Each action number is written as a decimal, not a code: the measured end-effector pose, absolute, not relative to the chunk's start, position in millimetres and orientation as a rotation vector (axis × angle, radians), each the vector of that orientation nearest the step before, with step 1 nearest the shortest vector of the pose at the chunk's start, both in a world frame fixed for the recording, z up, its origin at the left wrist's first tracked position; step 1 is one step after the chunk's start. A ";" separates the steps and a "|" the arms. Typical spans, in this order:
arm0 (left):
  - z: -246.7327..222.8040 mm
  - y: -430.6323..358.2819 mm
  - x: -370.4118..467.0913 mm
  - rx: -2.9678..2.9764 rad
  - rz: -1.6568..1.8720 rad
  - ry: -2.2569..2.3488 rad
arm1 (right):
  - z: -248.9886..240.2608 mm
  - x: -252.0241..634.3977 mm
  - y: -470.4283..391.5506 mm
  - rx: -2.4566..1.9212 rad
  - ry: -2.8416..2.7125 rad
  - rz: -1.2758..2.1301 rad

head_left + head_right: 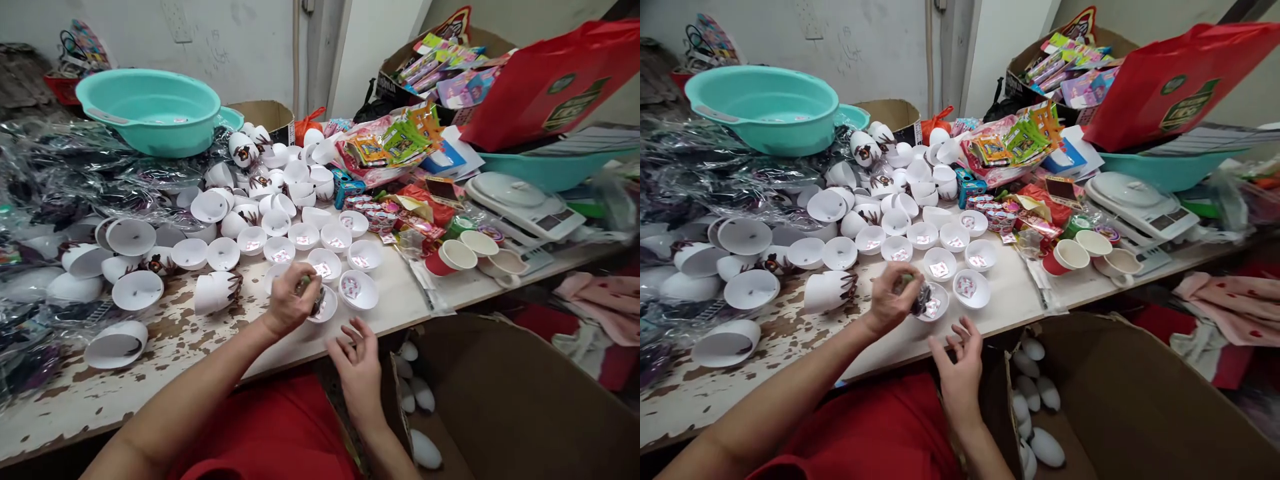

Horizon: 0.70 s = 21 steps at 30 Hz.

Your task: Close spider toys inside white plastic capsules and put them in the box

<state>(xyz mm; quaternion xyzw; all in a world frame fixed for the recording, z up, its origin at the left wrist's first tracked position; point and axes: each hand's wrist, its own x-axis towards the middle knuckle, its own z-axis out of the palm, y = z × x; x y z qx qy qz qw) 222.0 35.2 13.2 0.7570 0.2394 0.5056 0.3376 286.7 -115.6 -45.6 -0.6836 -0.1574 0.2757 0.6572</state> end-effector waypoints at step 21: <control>-23.0 16.4 152.6 2.556 1.015 0.091 | -52.3 275.0 -58.0 -1.258 -1.202 1.014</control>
